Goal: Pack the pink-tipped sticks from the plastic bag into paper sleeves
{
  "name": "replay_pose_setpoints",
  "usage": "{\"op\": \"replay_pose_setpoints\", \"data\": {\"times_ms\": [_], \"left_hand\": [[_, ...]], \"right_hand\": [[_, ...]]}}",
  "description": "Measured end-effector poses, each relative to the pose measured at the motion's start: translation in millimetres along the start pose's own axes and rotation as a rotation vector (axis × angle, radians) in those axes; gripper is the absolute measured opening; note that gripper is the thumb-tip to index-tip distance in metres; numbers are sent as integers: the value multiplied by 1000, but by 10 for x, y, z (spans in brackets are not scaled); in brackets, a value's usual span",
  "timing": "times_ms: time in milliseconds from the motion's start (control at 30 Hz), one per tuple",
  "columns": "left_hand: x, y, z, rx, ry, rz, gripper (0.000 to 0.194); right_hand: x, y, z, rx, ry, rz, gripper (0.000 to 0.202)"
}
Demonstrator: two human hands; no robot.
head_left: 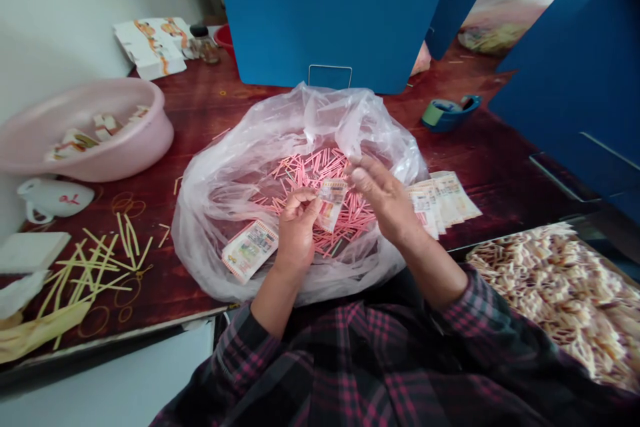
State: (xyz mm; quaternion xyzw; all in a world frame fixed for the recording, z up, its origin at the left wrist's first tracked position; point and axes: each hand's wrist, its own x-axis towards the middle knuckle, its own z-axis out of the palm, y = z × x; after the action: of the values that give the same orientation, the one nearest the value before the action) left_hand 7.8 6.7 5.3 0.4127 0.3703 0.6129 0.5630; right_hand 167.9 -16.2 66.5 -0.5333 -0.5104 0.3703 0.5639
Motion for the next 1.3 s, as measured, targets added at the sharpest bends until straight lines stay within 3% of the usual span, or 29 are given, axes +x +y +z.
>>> {"op": "replay_pose_setpoints", "data": {"times_ms": [100, 300, 400, 533, 633, 767, 867, 967, 1133, 1300], "left_hand": [[-9, 27, 17, 28, -9, 18, 36], [-70, 193, 54, 171, -216, -90, 46], [-135, 298, 142, 258, -344, -107, 43], [-239, 330, 403, 399, -474, -56, 34], [-276, 167, 713, 538, -614, -24, 21], [-263, -212, 1129, 754, -742, 52, 10], [-220, -418, 1270, 832, -765, 88, 9], [-157, -484, 1279, 850, -765, 117, 10], [-73, -505, 1304, 923, -764, 84, 13], [-72, -593, 1321, 805, -708, 25, 16]], "right_hand": [[-40, 152, 47, -84, -126, 95, 42], [-186, 216, 98, -77, -88, 49, 24], [-257, 141, -179, -71, -49, 22, 26], [-317, 53, -809, -194, 55, 39, 26], [-325, 63, -1179, -511, 71, 94, 22], [-265, 127, -1518, -912, 87, 133, 21], [-161, 169, -1858, -1094, 237, 208, 37], [-33, 250, -2158, -1256, 238, 394, 44], [146, 394, -2241, -1184, 162, 498, 47], [245, 339, -2201, -1035, 32, 544, 42]]}}
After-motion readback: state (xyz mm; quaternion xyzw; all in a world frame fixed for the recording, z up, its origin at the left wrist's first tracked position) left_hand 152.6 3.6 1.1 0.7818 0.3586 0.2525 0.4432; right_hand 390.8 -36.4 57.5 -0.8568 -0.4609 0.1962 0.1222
